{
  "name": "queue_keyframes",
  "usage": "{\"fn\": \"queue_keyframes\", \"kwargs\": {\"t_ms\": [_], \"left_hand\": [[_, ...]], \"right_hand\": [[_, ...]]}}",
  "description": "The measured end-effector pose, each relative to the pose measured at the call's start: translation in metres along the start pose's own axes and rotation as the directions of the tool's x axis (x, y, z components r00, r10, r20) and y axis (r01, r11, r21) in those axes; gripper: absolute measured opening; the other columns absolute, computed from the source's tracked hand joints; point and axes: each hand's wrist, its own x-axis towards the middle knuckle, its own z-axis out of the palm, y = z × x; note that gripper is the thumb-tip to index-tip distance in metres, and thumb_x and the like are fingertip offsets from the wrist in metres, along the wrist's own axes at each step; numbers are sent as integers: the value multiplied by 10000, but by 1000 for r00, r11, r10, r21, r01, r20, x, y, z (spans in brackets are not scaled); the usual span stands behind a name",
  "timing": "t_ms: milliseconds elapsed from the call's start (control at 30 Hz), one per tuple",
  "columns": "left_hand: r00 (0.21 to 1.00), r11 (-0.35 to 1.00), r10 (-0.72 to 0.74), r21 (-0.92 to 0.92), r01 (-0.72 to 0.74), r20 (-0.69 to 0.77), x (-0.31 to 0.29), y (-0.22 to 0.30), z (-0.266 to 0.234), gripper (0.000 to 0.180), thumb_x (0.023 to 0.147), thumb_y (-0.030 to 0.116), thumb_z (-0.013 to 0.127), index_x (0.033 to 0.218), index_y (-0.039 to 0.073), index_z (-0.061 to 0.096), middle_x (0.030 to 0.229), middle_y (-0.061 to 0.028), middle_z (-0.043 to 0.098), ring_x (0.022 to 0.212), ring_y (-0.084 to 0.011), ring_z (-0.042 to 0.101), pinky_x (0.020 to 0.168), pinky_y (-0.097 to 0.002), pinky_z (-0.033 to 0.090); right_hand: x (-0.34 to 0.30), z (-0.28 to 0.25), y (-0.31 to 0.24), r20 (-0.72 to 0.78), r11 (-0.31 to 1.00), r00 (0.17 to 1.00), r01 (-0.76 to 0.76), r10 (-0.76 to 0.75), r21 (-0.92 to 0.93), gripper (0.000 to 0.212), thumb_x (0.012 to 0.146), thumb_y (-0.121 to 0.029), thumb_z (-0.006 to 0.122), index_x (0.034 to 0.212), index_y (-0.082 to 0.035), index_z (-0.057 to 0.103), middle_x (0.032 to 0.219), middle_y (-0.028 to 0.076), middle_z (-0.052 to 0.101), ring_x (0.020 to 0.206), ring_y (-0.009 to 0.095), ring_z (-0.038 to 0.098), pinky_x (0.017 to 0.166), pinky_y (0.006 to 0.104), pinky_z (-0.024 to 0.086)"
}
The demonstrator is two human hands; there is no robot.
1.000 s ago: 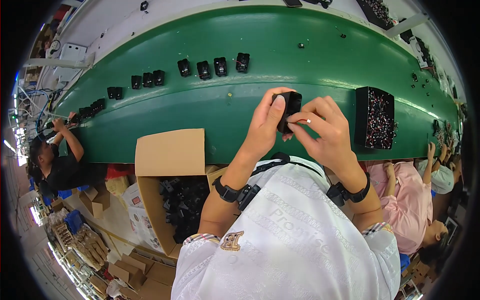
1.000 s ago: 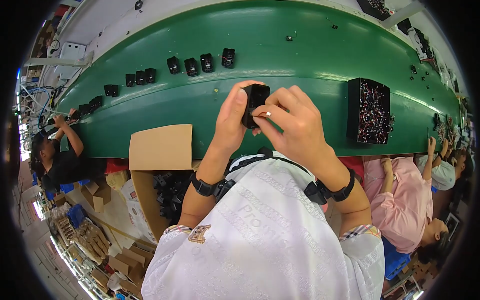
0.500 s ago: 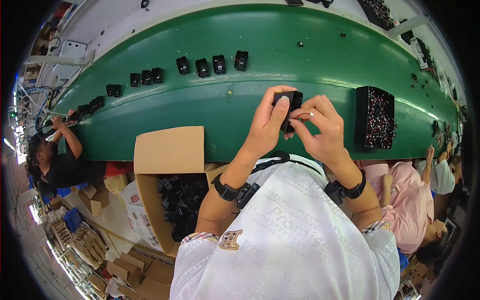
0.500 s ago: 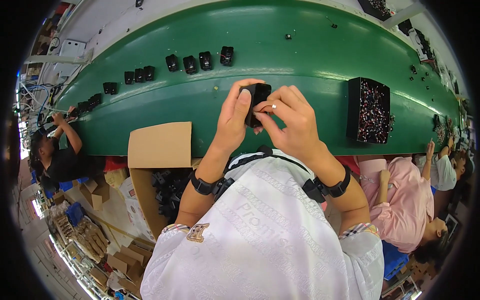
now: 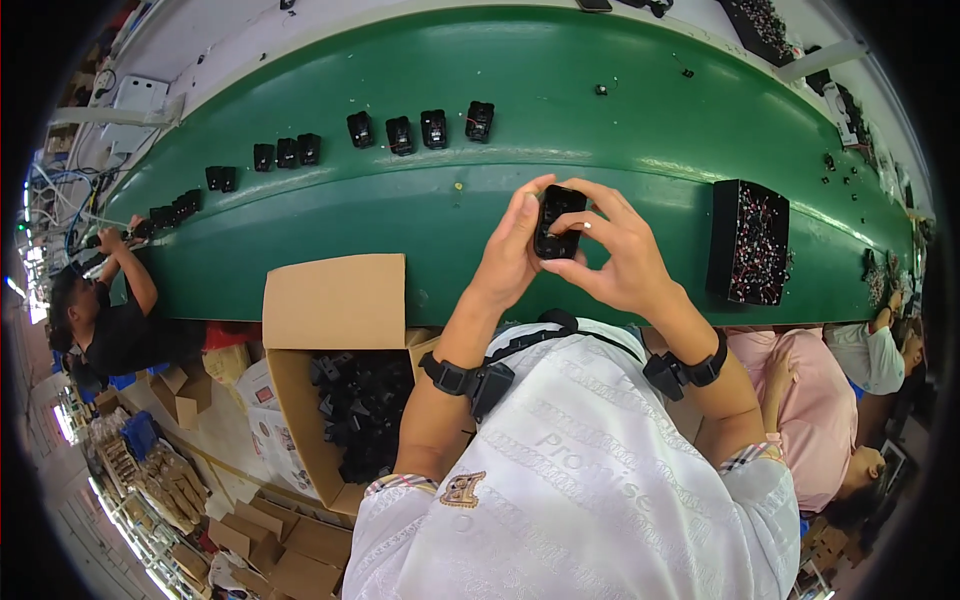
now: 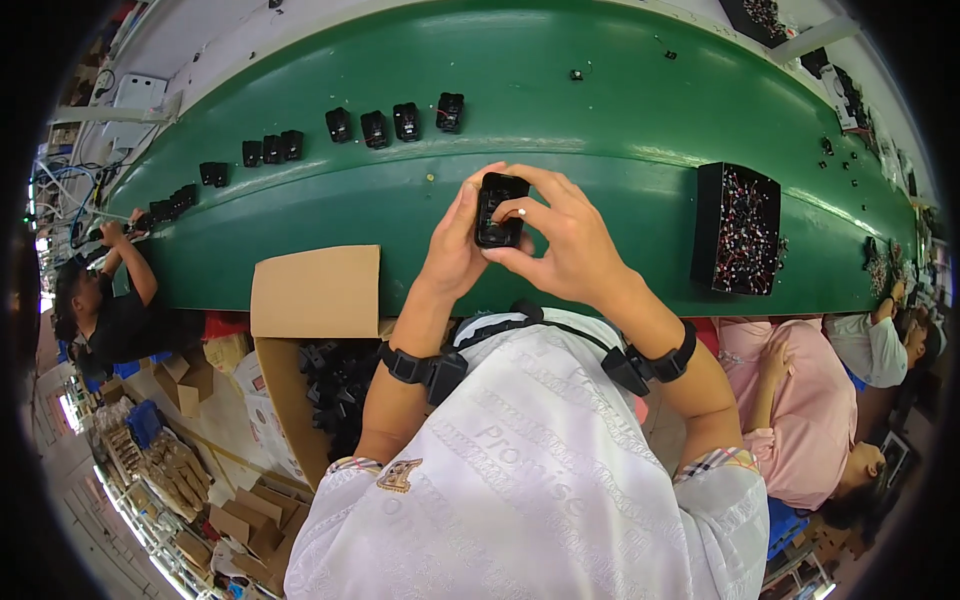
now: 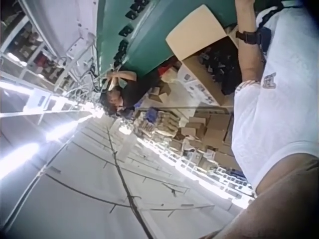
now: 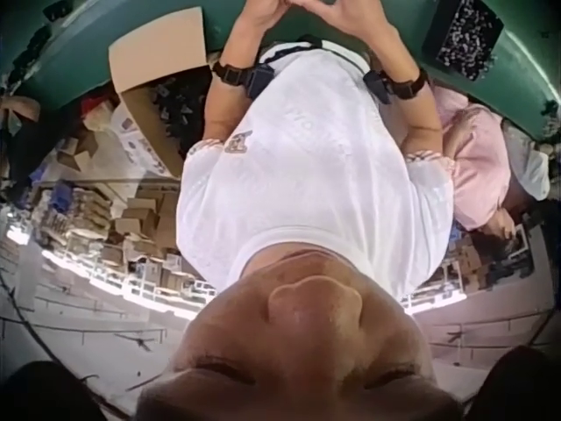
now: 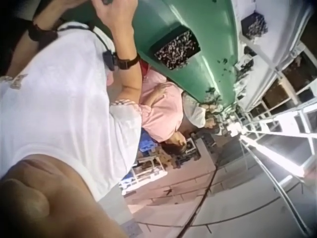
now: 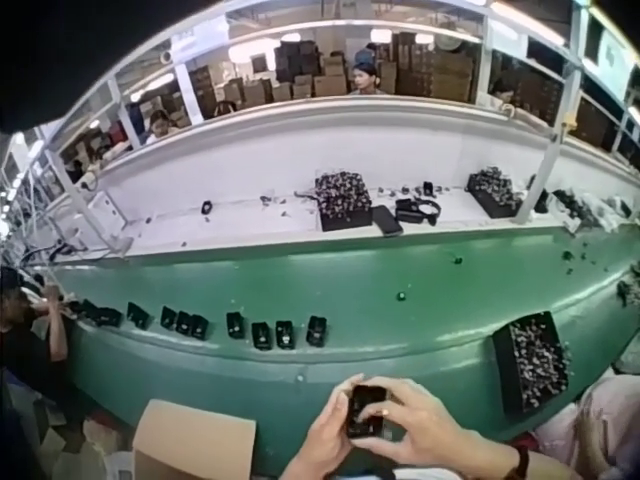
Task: Assembling small electronic components and circuit boards into black plastic housings on an industrial assembly line.
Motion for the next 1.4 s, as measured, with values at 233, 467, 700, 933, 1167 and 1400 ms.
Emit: {"fn": "queue_keyframes", "kwargs": {"t_ms": [233, 467, 700, 933, 1167, 1400], "left_hand": [[641, 910, 374, 398, -115, -670, -105, 10, -88, 246, 1041, 167, 486, 1163, -27, 577, 821, -63, 594, 669, -120, 535, 585, -251, 439], [-37, 724, 621, 555, 408, -783, -308, -46, -224, 215, 994, 202, 502, 884, 20, 535, 728, -62, 509, 617, -153, 485, 560, -294, 400], [77, 428, 55, 93, 899, -996, -315, -153, -310, 849, 852, 521, 714, 1445, 4, 395, 1452, -338, 376, 1317, -491, 406, 1104, -527, 360], [220, 173, 52, 226, 959, -974, -292, -144, -327, 870, 811, 370, 783, 1518, 141, 329, 1316, -294, 559, 1220, -484, 532, 1032, -519, 441], [88, 555, 130, 146, 819, -988, -314, -88, -294, 724, 927, 346, 697, 1463, -39, 399, 730, -118, 626, 520, -176, 569, 461, -317, 492], [-124, 919, 339, 300, 256, -932, -281, 31, -179, 644, 974, 599, 458, 1157, 12, 649, 915, -104, 686, 854, -209, 693, 676, -352, 522]], "right_hand": [[35, 51, 139, -80, 982, 996, -49, 35, -181, 338, 738, -197, 848, 990, -74, 658, 1346, 148, 551, 1173, 376, 561, 948, 452, 493], [90, 101, 243, 47, 943, 999, 9, 7, -334, 359, 762, -207, 825, 1020, -94, 603, 1394, 112, 473, 1220, 353, 505, 962, 462, 432], [104, 94, 248, 131, 932, 991, 33, 16, -362, 435, 729, -207, 834, 1078, -108, 595, 1410, 124, 467, 1299, 369, 445, 1039, 483, 409], [91, 11, 333, -471, 770, 634, -613, 613, 176, 395, 807, -260, 764, 1133, -56, 673, 957, 96, 739, 883, 219, 704, 819, 336, 549], [112, 30, 366, -293, 738, 699, -674, 652, 34, 328, 800, -307, 803, 1032, -80, 760, 889, 99, 756, 780, 214, 712, 759, 323, 552], [74, 34, 291, -363, 871, 797, -480, 482, 103, 206, 851, -247, 769, 904, -47, 765, 792, 79, 741, 696, 163, 682, 679, 296, 524]]}}
